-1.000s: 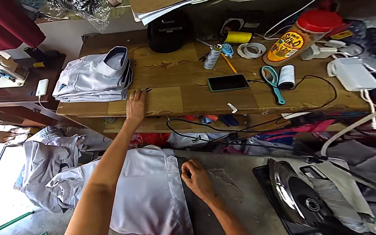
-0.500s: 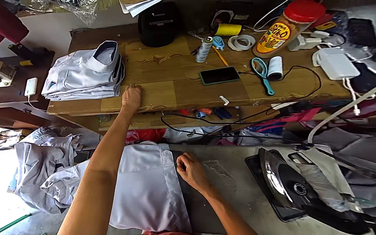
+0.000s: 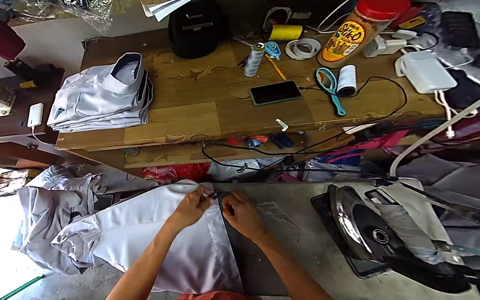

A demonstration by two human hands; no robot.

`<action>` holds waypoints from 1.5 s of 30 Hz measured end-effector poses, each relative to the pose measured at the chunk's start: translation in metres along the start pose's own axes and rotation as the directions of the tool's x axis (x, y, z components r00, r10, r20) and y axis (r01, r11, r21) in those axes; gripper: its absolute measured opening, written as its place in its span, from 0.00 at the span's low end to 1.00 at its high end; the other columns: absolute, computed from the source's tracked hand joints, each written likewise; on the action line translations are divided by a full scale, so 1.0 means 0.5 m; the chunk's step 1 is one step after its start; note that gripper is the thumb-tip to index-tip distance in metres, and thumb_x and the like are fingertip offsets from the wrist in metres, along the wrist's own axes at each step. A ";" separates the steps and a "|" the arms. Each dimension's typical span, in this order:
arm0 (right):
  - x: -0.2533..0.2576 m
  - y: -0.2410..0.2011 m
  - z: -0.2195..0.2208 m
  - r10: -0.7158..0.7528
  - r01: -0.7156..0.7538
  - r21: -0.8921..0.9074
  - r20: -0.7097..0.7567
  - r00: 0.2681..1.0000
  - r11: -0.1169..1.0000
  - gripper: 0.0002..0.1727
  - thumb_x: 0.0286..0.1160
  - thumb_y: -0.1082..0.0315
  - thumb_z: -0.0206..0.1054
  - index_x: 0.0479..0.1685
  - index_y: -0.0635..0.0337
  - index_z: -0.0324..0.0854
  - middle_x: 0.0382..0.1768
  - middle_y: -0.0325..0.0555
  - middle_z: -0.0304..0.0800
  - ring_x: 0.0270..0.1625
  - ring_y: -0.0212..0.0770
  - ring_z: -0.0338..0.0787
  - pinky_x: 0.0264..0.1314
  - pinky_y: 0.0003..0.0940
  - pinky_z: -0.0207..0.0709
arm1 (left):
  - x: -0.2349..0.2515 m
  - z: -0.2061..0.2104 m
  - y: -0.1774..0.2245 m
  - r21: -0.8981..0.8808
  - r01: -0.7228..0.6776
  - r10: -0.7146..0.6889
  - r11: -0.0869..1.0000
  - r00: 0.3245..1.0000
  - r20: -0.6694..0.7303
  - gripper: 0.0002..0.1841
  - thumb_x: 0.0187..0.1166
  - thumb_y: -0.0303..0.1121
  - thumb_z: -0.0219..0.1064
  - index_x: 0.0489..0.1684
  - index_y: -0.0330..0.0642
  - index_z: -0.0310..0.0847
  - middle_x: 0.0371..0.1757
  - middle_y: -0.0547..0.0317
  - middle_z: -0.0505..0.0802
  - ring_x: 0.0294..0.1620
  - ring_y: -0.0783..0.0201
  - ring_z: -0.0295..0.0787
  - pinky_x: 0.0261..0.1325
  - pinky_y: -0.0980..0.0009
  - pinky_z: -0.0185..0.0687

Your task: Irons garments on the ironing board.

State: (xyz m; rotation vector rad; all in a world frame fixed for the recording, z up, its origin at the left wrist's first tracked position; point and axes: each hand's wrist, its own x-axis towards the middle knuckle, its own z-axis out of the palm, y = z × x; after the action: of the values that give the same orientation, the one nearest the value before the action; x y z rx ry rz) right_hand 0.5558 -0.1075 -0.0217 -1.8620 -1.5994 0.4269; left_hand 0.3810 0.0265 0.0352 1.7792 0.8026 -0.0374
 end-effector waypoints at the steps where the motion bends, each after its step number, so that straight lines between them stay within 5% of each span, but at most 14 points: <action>1: 0.001 -0.001 -0.001 0.004 -0.004 0.010 0.006 1.000 1.000 0.07 0.67 0.67 0.64 0.32 0.58 0.86 0.35 0.48 0.87 0.44 0.48 0.89 0.50 0.42 0.84 | -0.011 0.010 0.003 0.069 -0.037 0.039 0.997 0.999 -0.023 0.19 0.84 0.39 0.66 0.65 0.36 0.79 0.38 0.51 0.90 0.35 0.62 0.86 0.47 0.63 0.85; 8: 0.009 -0.003 -0.008 0.002 -0.002 0.008 0.032 0.999 1.000 0.06 0.66 0.67 0.65 0.33 0.57 0.86 0.36 0.47 0.87 0.44 0.46 0.89 0.50 0.41 0.83 | -0.014 0.030 0.007 0.457 -0.102 0.126 0.884 0.992 -0.022 0.14 0.82 0.34 0.66 0.60 0.38 0.87 0.53 0.43 0.93 0.59 0.46 0.91 0.66 0.49 0.84; 30: 0.015 -0.007 -0.011 0.036 -0.036 0.079 -0.002 0.999 0.996 0.08 0.69 0.66 0.65 0.36 0.60 0.86 0.35 0.47 0.86 0.40 0.43 0.87 0.45 0.37 0.83 | -0.002 0.026 -0.026 0.370 -0.182 0.221 0.911 0.973 -0.067 0.12 0.84 0.33 0.63 0.56 0.40 0.90 0.52 0.48 0.95 0.57 0.51 0.93 0.64 0.50 0.85; 34: 0.013 0.002 -0.028 0.083 -0.085 0.127 0.019 0.996 0.988 0.11 0.76 0.67 0.61 0.42 0.61 0.88 0.39 0.50 0.89 0.39 0.43 0.89 0.44 0.37 0.85 | 0.043 -0.055 0.002 0.382 -0.187 0.303 0.905 0.914 -0.269 0.15 0.85 0.35 0.63 0.60 0.36 0.89 0.57 0.45 0.95 0.62 0.50 0.91 0.72 0.51 0.82; 37: 0.000 -0.015 -0.042 0.192 -0.205 0.113 0.115 0.975 0.972 0.15 0.84 0.61 0.60 0.48 0.62 0.89 0.37 0.50 0.92 0.36 0.43 0.92 0.43 0.40 0.86 | 0.122 -0.181 0.027 0.487 -0.087 0.358 0.869 0.790 -0.498 0.16 0.84 0.35 0.67 0.61 0.36 0.88 0.59 0.40 0.92 0.66 0.42 0.87 0.73 0.46 0.79; 40: -0.017 -0.047 -0.046 0.338 -0.366 0.046 0.295 0.894 0.929 0.18 0.84 0.55 0.62 0.51 0.61 0.87 0.35 0.50 0.92 0.37 0.47 0.93 0.45 0.48 0.86 | 0.208 -0.294 0.031 0.578 -0.008 0.415 0.816 0.705 -0.575 0.14 0.82 0.33 0.69 0.59 0.34 0.88 0.58 0.34 0.89 0.66 0.35 0.83 0.71 0.43 0.78; 43: -0.038 -0.067 -0.039 0.434 -0.463 -0.036 0.420 0.797 0.885 0.21 0.82 0.50 0.64 0.56 0.60 0.86 0.37 0.50 0.93 0.41 0.50 0.93 0.49 0.52 0.85 | 0.263 -0.355 0.031 0.599 0.104 0.340 0.794 0.740 -0.580 0.15 0.84 0.36 0.67 0.60 0.38 0.88 0.61 0.36 0.89 0.69 0.35 0.82 0.74 0.43 0.76; 45: -0.044 -0.082 -0.038 0.470 -0.491 -0.075 0.443 0.763 0.868 0.22 0.79 0.50 0.68 0.57 0.60 0.85 0.38 0.51 0.93 0.43 0.51 0.94 0.50 0.54 0.84 | 0.258 -0.356 0.048 0.613 0.167 0.307 0.772 0.747 -0.590 0.18 0.83 0.39 0.68 0.67 0.42 0.87 0.74 0.36 0.83 0.79 0.33 0.73 0.76 0.38 0.71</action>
State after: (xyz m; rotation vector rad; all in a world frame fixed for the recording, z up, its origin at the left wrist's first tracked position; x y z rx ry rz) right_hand 0.5320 -0.1314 0.0154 -2.2491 -1.3318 1.1899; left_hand 0.4291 0.2399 0.0689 2.5350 1.3455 0.4727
